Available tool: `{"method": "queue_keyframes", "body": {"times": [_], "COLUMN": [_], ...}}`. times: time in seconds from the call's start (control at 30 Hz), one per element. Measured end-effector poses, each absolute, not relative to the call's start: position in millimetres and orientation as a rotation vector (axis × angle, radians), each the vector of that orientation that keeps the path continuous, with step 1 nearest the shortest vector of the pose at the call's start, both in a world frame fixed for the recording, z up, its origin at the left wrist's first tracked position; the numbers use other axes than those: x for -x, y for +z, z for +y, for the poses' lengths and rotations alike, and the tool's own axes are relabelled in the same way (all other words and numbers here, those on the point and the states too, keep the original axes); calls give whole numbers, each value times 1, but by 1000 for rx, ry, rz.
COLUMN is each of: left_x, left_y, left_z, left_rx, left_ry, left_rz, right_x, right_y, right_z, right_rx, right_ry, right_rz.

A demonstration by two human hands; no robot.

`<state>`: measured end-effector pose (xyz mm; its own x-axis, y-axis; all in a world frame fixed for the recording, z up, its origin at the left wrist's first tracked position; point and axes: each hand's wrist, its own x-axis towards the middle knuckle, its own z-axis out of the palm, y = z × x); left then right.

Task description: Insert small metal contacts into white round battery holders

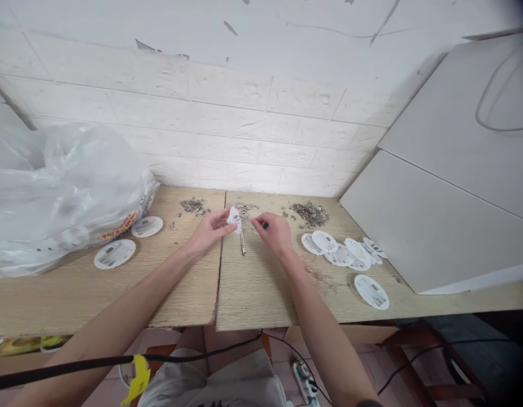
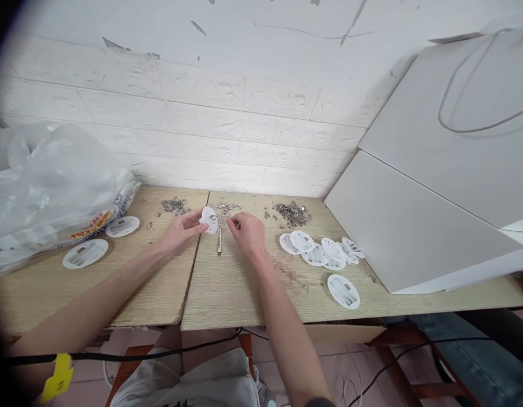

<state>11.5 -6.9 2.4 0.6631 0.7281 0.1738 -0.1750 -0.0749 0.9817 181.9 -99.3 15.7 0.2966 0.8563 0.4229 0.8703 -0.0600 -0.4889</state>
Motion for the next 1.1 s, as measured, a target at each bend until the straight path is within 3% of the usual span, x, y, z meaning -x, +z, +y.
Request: {"method": "queue_keyframes", "body": {"times": [0.7, 1.1], "left_x": [-10, -9], "left_y": [-1, 0], "left_z": [-4, 1], "left_rx": [-1443, -1273], "left_ry": [779, 813], "left_rz": [568, 518], "right_x": [-173, -196], "right_y": [11, 15], "right_z": [-99, -99], "right_rx": [1926, 2036], "right_ry": [-206, 75], "right_rz": [-1601, -1414]}}
